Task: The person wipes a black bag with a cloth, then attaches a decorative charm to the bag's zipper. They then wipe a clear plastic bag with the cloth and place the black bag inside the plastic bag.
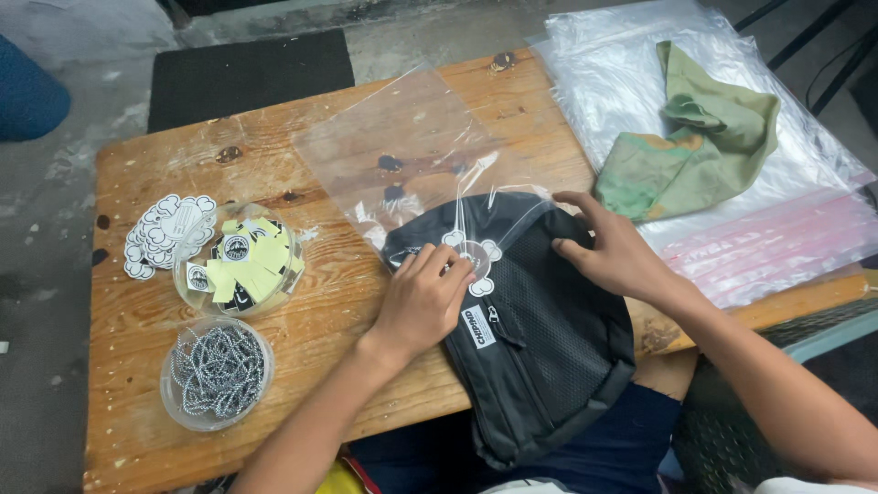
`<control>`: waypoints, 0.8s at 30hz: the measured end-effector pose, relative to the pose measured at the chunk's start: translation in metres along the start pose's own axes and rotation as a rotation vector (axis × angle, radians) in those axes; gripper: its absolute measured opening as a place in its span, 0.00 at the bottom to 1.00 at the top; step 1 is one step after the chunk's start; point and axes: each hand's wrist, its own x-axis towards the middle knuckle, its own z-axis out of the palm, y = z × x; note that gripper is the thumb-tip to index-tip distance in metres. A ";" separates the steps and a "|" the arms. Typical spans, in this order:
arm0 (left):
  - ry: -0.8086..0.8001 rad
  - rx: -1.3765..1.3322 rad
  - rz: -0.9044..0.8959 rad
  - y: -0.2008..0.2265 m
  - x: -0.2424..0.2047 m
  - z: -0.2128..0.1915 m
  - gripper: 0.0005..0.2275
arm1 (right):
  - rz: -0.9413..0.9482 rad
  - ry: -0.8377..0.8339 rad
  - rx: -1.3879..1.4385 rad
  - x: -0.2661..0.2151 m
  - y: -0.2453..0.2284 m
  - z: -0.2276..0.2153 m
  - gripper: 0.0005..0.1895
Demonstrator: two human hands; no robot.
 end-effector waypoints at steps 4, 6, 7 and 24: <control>0.048 -0.001 0.009 0.000 0.003 -0.002 0.05 | -0.042 0.076 0.020 0.001 0.017 0.007 0.29; 0.083 -0.040 0.017 -0.001 0.004 -0.001 0.04 | -0.043 0.115 0.089 -0.002 0.013 0.007 0.34; 0.083 -0.040 0.017 -0.002 0.004 -0.001 0.04 | -0.043 0.115 0.089 -0.001 0.010 0.005 0.34; -0.203 -0.155 0.078 0.003 0.003 -0.016 0.17 | -0.256 0.248 -0.490 0.004 0.079 0.031 0.15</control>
